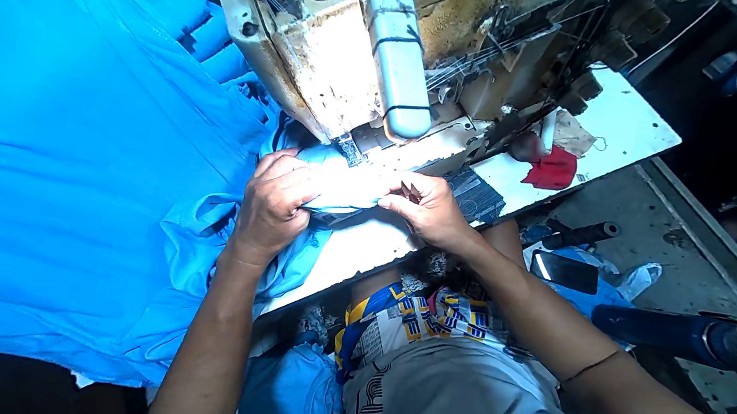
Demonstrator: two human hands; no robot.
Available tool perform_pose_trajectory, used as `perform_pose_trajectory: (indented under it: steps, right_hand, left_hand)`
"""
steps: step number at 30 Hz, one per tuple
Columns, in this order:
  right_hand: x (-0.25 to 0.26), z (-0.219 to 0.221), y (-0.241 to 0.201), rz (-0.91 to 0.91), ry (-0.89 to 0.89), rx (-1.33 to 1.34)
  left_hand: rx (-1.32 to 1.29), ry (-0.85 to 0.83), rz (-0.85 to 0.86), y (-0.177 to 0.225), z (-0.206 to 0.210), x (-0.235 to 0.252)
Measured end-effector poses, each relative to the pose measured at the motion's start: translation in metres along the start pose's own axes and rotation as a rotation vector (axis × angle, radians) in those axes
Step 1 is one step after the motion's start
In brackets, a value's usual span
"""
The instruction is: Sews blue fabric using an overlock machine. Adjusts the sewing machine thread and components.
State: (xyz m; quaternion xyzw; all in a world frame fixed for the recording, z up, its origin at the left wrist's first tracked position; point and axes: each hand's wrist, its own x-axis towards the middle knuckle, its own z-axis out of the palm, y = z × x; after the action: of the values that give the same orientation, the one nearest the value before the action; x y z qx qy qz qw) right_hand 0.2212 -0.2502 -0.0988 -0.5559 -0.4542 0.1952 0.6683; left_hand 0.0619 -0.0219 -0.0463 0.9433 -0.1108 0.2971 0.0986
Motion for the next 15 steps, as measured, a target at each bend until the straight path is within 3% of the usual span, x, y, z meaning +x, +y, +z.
perform_pose_trajectory:
  steps: [10, 15]
  right_hand:
    - [0.005, 0.004, -0.001, 0.004, 0.02, -0.004]
    - [0.009, 0.004, -0.001, -0.019, 0.023, 0.011]
  left_hand:
    - [0.094, -0.035, -0.009, -0.003, -0.004, 0.003]
    - [0.126, -0.321, -0.17, 0.013, -0.041, 0.008]
